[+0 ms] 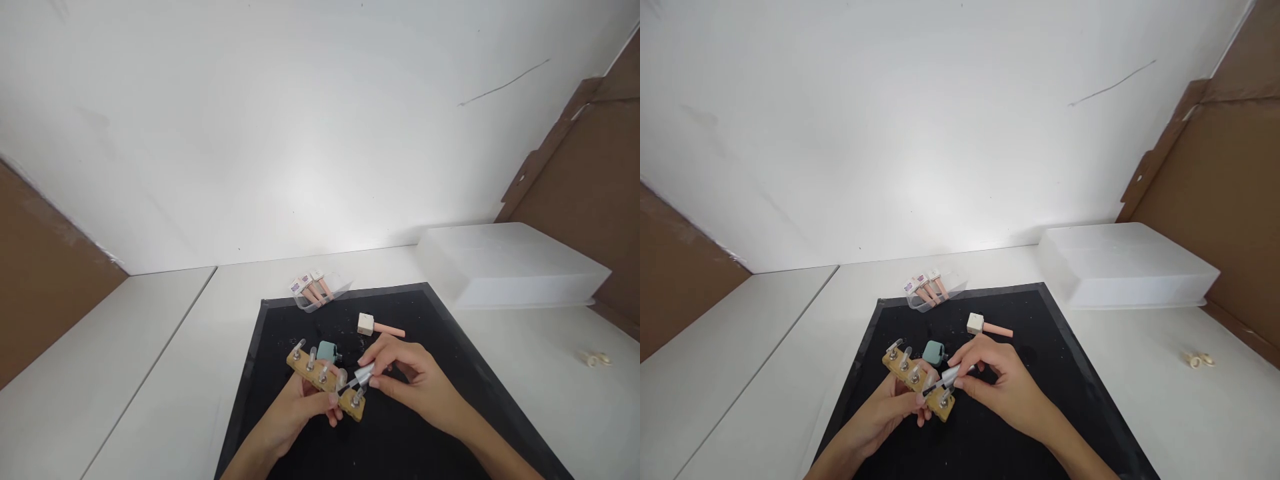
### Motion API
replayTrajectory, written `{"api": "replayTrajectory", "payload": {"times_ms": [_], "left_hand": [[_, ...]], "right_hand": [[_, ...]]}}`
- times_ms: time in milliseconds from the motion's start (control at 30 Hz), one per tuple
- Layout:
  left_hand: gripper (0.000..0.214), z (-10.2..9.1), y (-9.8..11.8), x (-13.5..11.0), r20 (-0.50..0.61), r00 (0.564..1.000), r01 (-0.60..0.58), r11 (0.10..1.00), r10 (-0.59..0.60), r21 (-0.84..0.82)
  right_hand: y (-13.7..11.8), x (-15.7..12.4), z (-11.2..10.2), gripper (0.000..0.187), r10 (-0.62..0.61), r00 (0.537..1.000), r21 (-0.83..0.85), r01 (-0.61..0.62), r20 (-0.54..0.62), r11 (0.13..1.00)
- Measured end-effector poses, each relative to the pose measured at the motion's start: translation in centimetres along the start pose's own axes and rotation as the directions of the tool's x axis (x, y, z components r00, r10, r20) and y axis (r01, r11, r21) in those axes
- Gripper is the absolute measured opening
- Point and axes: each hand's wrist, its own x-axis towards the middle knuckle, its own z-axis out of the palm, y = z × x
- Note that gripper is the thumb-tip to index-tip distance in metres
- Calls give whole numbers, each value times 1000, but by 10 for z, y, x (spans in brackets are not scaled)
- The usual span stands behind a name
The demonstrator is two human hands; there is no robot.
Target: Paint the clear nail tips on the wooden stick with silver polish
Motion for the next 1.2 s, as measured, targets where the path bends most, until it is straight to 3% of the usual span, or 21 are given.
{"api": "replayTrajectory", "payload": {"times_ms": [233,367,467,633,733,833,933,1100,1200], "left_hand": [[31,0,0,0,1,1000,-10,1000,10,2],[35,-1,1,1,-14,1000,-13,1000,13,-4],[33,-1,1,2,10,1000,-10,1000,10,15],[34,-3,-1,1,25,1000,-19,1000,19,20],[36,-3,0,1,16,1000,-13,1000,13,13],[37,-1,1,1,5,1000,-6,1000,6,7],[37,-1,1,1,9,1000,-2,1000,2,14],[37,-3,0,1,18,1000,-6,1000,6,17],[38,-4,-1,1,15,1000,-8,1000,7,18]], "right_hand": [[5,3,-5,13,-26,994,-140,11,-109,990],[-1,2,-5,13,-21,1000,-29,20,-21,999],[-2,2,-3,12,-8,1000,-53,8,13,999],[2,4,-6,14,-20,996,-164,5,-90,986],[1,3,-6,15,-26,995,-86,17,-97,996],[-3,1,-3,13,-15,999,41,17,-28,999],[-5,1,1,12,11,1000,67,-12,13,998],[1,4,-1,11,50,993,-97,-61,-108,993],[2,5,-4,12,49,986,-100,-65,-161,993]]}}
